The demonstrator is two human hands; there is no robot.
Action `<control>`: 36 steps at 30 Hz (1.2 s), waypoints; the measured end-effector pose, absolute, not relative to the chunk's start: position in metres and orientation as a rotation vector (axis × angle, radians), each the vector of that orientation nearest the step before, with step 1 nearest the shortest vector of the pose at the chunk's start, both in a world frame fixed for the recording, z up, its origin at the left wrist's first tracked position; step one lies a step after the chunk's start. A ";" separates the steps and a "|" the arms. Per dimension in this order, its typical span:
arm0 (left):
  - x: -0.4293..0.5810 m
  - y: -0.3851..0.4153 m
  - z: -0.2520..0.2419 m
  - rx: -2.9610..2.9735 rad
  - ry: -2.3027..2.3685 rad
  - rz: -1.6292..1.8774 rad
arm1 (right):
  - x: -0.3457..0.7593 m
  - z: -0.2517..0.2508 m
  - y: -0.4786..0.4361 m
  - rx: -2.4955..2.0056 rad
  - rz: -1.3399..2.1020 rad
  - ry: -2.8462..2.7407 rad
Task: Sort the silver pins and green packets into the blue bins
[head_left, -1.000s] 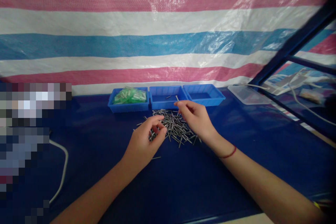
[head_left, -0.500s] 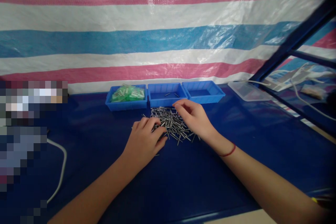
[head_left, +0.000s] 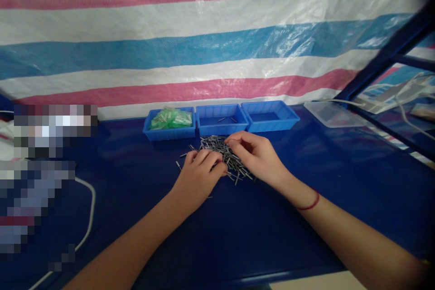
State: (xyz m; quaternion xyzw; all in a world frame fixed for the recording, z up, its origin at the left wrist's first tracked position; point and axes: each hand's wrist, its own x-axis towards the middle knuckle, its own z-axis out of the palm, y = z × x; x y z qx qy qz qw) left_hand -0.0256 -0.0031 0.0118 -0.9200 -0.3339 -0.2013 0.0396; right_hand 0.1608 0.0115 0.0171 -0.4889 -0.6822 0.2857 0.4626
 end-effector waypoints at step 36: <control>-0.033 -0.004 0.016 -2.867 -1.565 -1.527 | 0.146 0.027 -0.009 -0.877 0.708 -1.783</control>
